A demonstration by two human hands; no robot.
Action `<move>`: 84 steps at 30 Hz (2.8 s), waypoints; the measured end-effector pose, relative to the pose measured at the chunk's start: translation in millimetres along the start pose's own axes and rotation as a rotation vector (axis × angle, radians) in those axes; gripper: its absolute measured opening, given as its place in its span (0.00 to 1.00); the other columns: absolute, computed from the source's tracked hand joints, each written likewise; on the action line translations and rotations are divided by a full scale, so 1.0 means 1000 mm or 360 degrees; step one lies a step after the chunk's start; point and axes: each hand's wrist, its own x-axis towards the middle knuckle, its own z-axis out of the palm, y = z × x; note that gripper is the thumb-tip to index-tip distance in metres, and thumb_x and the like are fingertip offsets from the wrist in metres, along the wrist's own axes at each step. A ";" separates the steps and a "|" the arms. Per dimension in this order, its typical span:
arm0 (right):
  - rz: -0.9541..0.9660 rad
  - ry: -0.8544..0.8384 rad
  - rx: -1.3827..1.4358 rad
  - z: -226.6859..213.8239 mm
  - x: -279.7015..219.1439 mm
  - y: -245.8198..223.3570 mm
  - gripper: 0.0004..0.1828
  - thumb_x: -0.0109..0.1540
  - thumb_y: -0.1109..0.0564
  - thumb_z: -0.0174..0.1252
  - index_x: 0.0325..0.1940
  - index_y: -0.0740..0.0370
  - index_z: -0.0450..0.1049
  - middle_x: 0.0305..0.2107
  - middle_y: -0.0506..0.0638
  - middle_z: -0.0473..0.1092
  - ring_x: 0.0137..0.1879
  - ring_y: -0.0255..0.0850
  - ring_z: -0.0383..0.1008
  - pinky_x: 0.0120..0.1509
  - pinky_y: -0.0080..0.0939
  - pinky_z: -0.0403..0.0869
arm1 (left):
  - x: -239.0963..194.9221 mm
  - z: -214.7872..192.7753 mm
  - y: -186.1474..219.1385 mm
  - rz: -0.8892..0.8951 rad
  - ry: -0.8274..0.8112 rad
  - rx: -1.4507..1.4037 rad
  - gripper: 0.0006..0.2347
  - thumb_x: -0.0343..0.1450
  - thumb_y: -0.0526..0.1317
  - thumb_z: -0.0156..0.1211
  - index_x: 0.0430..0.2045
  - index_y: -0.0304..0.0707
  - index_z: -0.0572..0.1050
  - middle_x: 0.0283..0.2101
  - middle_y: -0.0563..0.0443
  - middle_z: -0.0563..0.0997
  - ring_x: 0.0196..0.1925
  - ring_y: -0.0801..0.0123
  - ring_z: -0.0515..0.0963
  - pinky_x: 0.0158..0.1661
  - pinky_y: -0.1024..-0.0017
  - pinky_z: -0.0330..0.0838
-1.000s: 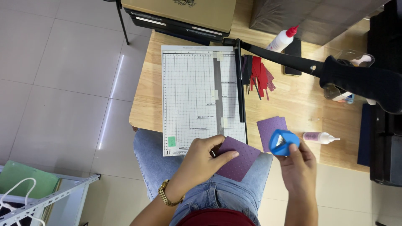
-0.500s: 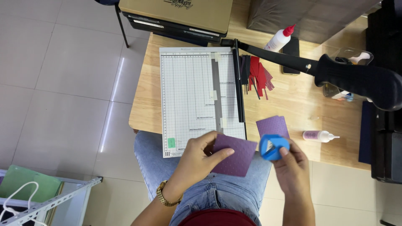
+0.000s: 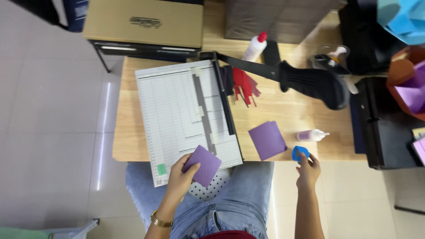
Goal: The person applies glue to small black paper pieces and attaches them to a larger black paper box structure. They then cut purple paper sheets using a paper cutter and apply adhesive tape to the edges of the cut pieces.
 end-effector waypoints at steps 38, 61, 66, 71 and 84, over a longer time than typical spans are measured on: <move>0.0349 -0.0224 0.0533 -0.048 -0.053 0.020 0.06 0.67 0.57 0.56 0.48 0.56 0.74 0.39 0.43 0.69 0.44 0.33 0.67 0.49 0.38 0.68 | 0.195 0.226 -0.024 0.0670 -0.0536 0.1694 0.18 0.64 0.38 0.73 0.45 0.37 0.72 0.50 0.46 0.67 0.59 0.57 0.71 0.42 0.57 0.79; -0.0414 -0.0274 -0.0505 0.120 0.072 -0.042 0.24 0.65 0.46 0.66 0.64 0.44 0.71 0.57 0.57 0.73 0.57 0.50 0.78 0.55 0.50 0.78 | 0.049 -0.025 -0.005 0.0146 0.0044 -0.0016 0.19 0.75 0.36 0.55 0.62 0.28 0.69 0.47 0.31 0.78 0.45 0.50 0.81 0.40 0.57 0.79; -0.0633 -0.0461 -0.1438 0.082 -0.035 -0.061 0.55 0.49 0.33 0.76 0.72 0.56 0.60 0.62 0.64 0.62 0.68 0.64 0.61 0.62 0.71 0.70 | 0.047 -0.075 -0.056 0.0166 0.0170 -0.0051 0.17 0.76 0.35 0.54 0.60 0.30 0.71 0.40 0.36 0.77 0.39 0.55 0.79 0.35 0.61 0.76; -0.0191 -0.0494 -0.1645 0.059 -0.041 -0.044 0.59 0.38 0.32 0.79 0.67 0.50 0.60 0.62 0.54 0.59 0.71 0.56 0.52 0.70 0.67 0.59 | 0.025 -0.036 -0.016 -0.0189 0.0217 -0.0132 0.25 0.70 0.34 0.57 0.66 0.39 0.67 0.64 0.41 0.75 0.64 0.62 0.74 0.61 0.67 0.69; 0.0269 -0.0577 0.0361 -0.004 -0.048 -0.064 0.20 0.61 0.62 0.61 0.58 0.68 0.73 0.51 0.56 0.75 0.57 0.42 0.74 0.65 0.42 0.73 | 0.023 0.035 0.009 0.0138 -0.0396 0.0677 0.14 0.78 0.39 0.50 0.54 0.53 0.80 0.31 0.55 0.78 0.19 0.78 0.64 0.20 0.84 0.58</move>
